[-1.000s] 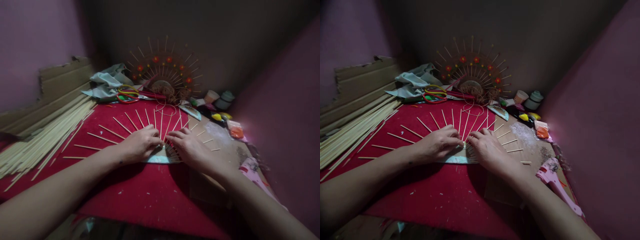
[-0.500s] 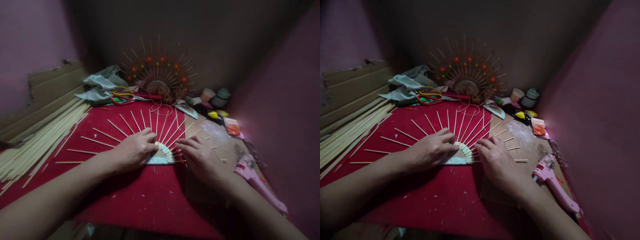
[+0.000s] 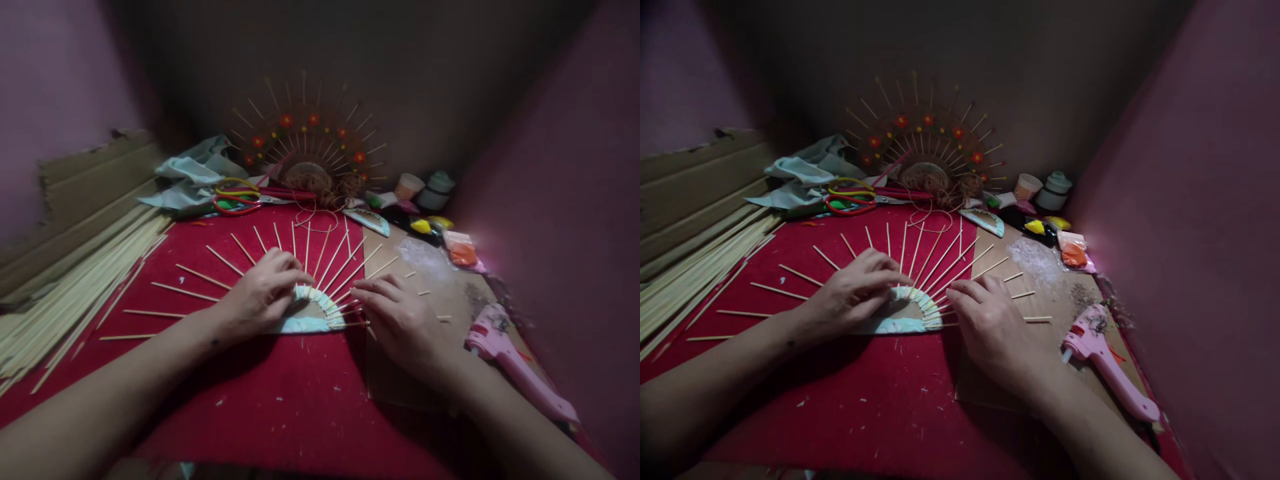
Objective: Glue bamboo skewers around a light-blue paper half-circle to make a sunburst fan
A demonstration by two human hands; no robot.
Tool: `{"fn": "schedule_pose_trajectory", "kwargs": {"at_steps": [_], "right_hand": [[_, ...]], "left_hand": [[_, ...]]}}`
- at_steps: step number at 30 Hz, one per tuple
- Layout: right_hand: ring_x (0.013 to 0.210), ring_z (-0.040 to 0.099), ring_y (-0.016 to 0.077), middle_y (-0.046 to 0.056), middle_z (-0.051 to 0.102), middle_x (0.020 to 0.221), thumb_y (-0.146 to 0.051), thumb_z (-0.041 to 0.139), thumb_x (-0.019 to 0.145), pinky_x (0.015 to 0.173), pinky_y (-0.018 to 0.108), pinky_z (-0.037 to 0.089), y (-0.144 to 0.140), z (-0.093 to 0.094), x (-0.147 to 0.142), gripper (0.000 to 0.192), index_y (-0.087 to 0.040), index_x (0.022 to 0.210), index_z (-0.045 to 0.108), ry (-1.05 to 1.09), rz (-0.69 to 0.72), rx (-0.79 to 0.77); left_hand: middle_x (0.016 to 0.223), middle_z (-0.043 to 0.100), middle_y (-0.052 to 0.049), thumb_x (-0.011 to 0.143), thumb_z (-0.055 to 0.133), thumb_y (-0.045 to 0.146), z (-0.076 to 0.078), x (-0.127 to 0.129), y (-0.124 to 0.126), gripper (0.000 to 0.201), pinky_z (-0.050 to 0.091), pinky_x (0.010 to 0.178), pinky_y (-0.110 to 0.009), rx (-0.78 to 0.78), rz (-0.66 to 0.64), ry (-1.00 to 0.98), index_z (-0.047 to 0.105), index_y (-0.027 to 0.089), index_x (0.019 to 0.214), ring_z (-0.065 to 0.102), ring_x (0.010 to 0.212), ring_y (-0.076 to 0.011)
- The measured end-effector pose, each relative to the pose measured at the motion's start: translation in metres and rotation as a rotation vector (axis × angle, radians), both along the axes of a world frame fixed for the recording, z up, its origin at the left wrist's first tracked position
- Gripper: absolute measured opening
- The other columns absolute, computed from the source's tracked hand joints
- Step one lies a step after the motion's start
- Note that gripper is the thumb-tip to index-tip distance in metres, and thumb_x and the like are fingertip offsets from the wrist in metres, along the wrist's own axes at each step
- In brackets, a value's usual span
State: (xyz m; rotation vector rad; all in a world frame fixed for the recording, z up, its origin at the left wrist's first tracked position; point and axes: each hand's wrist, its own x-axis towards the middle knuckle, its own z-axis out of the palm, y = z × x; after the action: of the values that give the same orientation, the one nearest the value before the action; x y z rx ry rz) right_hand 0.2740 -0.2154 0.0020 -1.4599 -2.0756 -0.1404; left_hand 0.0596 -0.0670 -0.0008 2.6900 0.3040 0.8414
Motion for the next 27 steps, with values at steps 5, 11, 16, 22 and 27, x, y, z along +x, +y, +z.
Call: {"fn": "schedule_pose_trajectory", "kwargs": {"at_steps": [5,11,16,22,27], "right_hand": [[0.091,0.059,0.0240,0.015,0.073,0.104,-0.006,0.047,0.093,0.076,0.043,0.055,-0.005,0.005,-0.004,0.026,-0.006,0.112,0.066,0.009,0.005,0.036],[0.081,0.057,0.0196,0.011,0.069,0.087,-0.006,0.050,0.093,0.073,0.036,0.050,-0.014,0.012,-0.013,0.015,-0.010,0.099,0.063,0.026,0.080,0.080],[0.065,0.052,0.0144,0.003,0.060,0.070,-0.008,0.048,0.095,0.061,0.029,0.043,-0.017,0.009,-0.016,0.017,-0.017,0.083,0.056,0.037,0.097,0.110],[0.056,0.051,0.0121,-0.002,0.055,0.063,-0.024,0.043,0.102,0.055,0.025,0.040,-0.013,0.004,-0.011,0.023,-0.021,0.080,0.050,-0.032,-0.048,0.155],[0.051,0.051,0.0114,-0.004,0.052,0.057,-0.031,0.040,0.103,0.050,0.024,0.039,-0.015,0.006,-0.009,0.027,-0.023,0.077,0.046,-0.022,-0.090,0.140]], "left_hand": [[0.087,0.061,-0.003,0.088,0.057,0.020,0.006,-0.003,0.004,0.007,0.049,0.076,-0.032,-0.202,0.256,-0.286,0.061,0.017,0.093,0.057,0.082,-0.0153],[0.077,0.064,0.000,0.083,0.068,0.024,0.011,-0.005,-0.001,0.011,0.051,0.070,-0.027,-0.391,0.320,-0.432,0.060,0.017,0.081,0.060,0.073,-0.0129],[0.080,0.069,-0.003,0.091,0.059,0.009,0.009,-0.003,-0.033,0.010,0.050,0.068,-0.023,-0.103,-0.145,-0.242,0.062,0.016,0.084,0.062,0.074,-0.0107],[0.072,0.067,-0.006,0.095,0.046,0.009,0.006,0.002,-0.061,0.019,0.048,0.063,-0.030,0.078,-0.455,-0.092,0.064,0.012,0.089,0.057,0.065,-0.0152],[0.060,0.058,-0.006,0.090,0.045,0.008,0.006,0.006,-0.072,0.025,0.034,0.044,-0.033,0.221,-0.498,-0.088,0.065,0.009,0.077,0.047,0.052,-0.0164]]}}
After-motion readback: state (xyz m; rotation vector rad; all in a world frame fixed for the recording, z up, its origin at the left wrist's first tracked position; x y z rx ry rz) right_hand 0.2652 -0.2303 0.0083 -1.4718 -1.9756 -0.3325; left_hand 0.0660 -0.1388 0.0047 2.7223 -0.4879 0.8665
